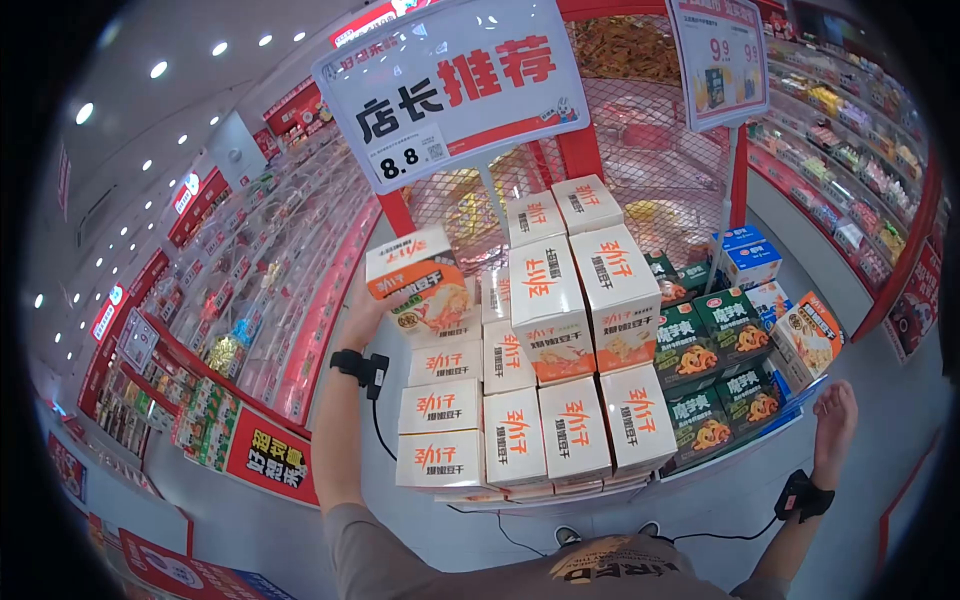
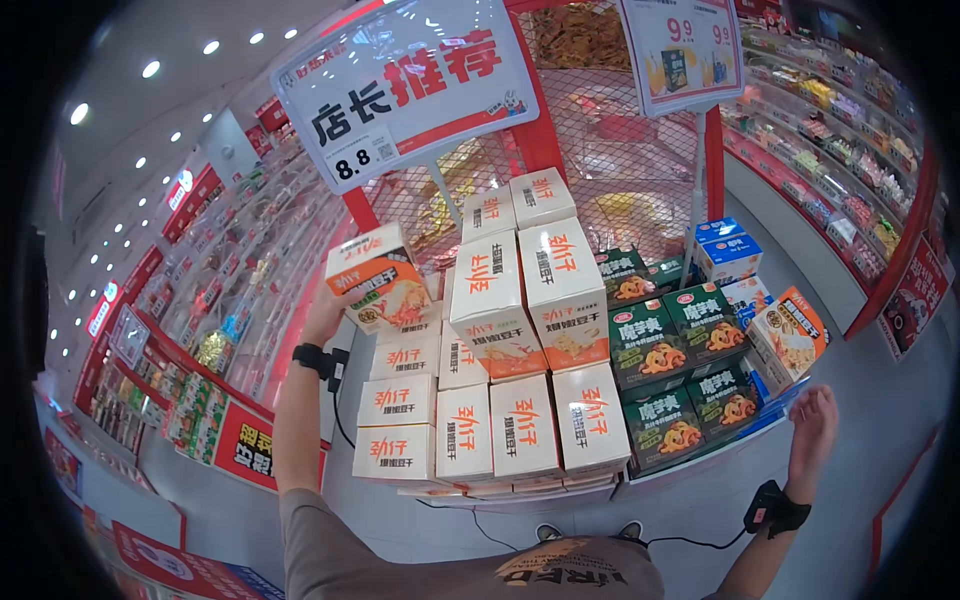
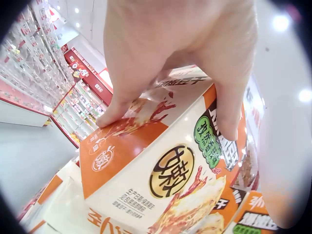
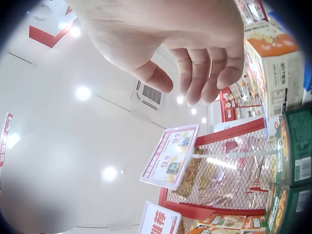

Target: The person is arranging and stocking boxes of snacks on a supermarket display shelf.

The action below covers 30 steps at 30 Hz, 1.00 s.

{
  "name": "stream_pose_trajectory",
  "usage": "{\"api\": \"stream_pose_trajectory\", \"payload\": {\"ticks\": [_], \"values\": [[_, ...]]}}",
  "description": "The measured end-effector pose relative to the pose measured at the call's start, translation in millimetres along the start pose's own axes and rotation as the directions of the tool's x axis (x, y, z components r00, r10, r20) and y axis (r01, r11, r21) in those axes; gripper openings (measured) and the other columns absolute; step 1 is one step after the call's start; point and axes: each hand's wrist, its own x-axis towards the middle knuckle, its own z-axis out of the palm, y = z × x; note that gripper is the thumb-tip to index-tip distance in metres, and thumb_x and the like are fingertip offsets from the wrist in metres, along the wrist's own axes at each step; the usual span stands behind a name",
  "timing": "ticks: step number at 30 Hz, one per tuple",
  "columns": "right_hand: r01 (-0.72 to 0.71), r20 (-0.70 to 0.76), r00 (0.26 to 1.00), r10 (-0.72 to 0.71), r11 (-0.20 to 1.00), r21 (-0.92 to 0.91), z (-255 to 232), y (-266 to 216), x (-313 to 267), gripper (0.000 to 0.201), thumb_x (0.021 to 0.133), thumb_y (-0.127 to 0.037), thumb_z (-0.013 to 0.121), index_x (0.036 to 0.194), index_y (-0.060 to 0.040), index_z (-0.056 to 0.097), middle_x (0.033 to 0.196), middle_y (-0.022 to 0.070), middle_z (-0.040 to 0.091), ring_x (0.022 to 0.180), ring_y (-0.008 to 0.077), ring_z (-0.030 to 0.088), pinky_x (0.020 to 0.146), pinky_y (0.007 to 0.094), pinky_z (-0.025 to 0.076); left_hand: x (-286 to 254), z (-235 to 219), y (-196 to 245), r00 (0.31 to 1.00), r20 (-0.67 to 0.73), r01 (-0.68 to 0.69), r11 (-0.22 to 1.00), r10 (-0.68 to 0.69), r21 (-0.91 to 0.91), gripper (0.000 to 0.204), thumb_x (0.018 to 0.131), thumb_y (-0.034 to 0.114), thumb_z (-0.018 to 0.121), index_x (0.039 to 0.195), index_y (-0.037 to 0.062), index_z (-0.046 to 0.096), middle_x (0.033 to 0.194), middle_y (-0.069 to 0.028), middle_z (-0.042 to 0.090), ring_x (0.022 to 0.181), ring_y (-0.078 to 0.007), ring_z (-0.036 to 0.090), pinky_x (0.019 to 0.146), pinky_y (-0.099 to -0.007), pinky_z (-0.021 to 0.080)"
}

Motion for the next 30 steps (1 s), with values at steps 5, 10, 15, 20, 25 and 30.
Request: {"api": "stream_pose_trajectory", "payload": {"ticks": [5, 10, 15, 20, 25, 30], "values": [[0.002, -0.198, 0.980, 0.005, 0.999, 0.035, -68, 8, -20, 0.021, 0.096, -0.027, 0.055, 0.107, -0.0091, 0.057, 0.091, -0.0012, 0.056, 0.083, 0.0085, 0.052, 0.068, 0.0241, 0.039, 34, 3, -37, 1.000, 0.004, -0.020, 0.999, 0.020, 0.034, 0.072, 0.079, 0.002, 0.073, 0.139, 0.0021, 0.034, 0.128, -0.0119, 0.054, 0.118, -0.0202, 0.055, 0.100, -0.0355, 0.045], [-0.049, -0.324, 0.945, 0.050, 0.999, 0.009, -120, 14, -35, 0.025, 0.095, -0.031, 0.056, 0.110, -0.0112, 0.059, 0.098, -0.0013, 0.060, 0.089, 0.0086, 0.054, 0.074, 0.0243, 0.040, 44, 1, -59, 0.994, -0.101, 0.057, 0.992, -0.046, 0.111, 0.053, 0.084, 0.011, 0.073, 0.128, 0.0022, 0.047, 0.118, -0.0073, 0.061, 0.104, -0.0139, 0.059, 0.083, -0.0287, 0.049], [-0.081, -0.314, 0.949, 0.026, 0.983, -0.162, -102, 28, -16, 0.043, 0.094, -0.034, 0.056, 0.128, -0.0079, 0.054, 0.122, 0.0080, 0.060, 0.106, 0.0183, 0.057, 0.084, 0.0317, 0.043, 30, 20, -40, 0.996, -0.047, 0.090, 0.952, -0.079, 0.292, 0.064, 0.078, 0.005, 0.076, 0.130, 0.0030, 0.038, 0.115, -0.0101, 0.061, 0.101, -0.0180, 0.063, 0.085, -0.0302, 0.052], [-0.282, -0.465, 0.871, 0.156, 0.935, -0.215, -86, 40, 27, 0.081, 0.078, -0.058, 0.069, 0.136, -0.0077, 0.046, 0.139, 0.0185, 0.044, 0.124, 0.0308, 0.045, 0.100, 0.0444, 0.035, 28, -30, -70, 0.975, -0.152, -0.118, 0.956, 0.163, 0.270, 0.077, 0.084, 0.000, 0.066, 0.148, 0.0034, 0.024, 0.140, -0.0185, 0.046, 0.126, -0.0263, 0.050, 0.095, -0.0316, 0.048], [-0.381, -0.465, 0.855, 0.229, 0.886, -0.264, -81, 41, 70, 0.098, 0.074, -0.068, 0.066, 0.144, -0.0048, 0.038, 0.147, 0.0240, 0.034, 0.132, 0.0369, 0.036, 0.106, 0.0496, 0.026, -5, -48, -11, 0.993, -0.076, -0.064, 0.954, 0.089, 0.292, 0.076, 0.087, 0.018, 0.066, 0.148, 0.0015, 0.025, 0.146, -0.0204, 0.038, 0.135, -0.0277, 0.040, 0.106, -0.0392, 0.037], [-0.456, -0.380, 0.874, 0.302, 0.780, -0.428, -67, 28, 113, 0.085, 0.076, -0.066, 0.065, 0.135, -0.0047, 0.052, 0.135, 0.0208, 0.050, 0.124, 0.0326, 0.047, 0.103, 0.0423, 0.032, -77, 38, 86, 0.990, -0.077, -0.074, 0.889, 0.122, 0.452, 0.060, 0.087, 0.018, 0.064, 0.139, -0.0014, 0.040, 0.140, -0.0163, 0.045, 0.129, -0.0261, 0.045, 0.104, -0.0386, 0.038]]}}
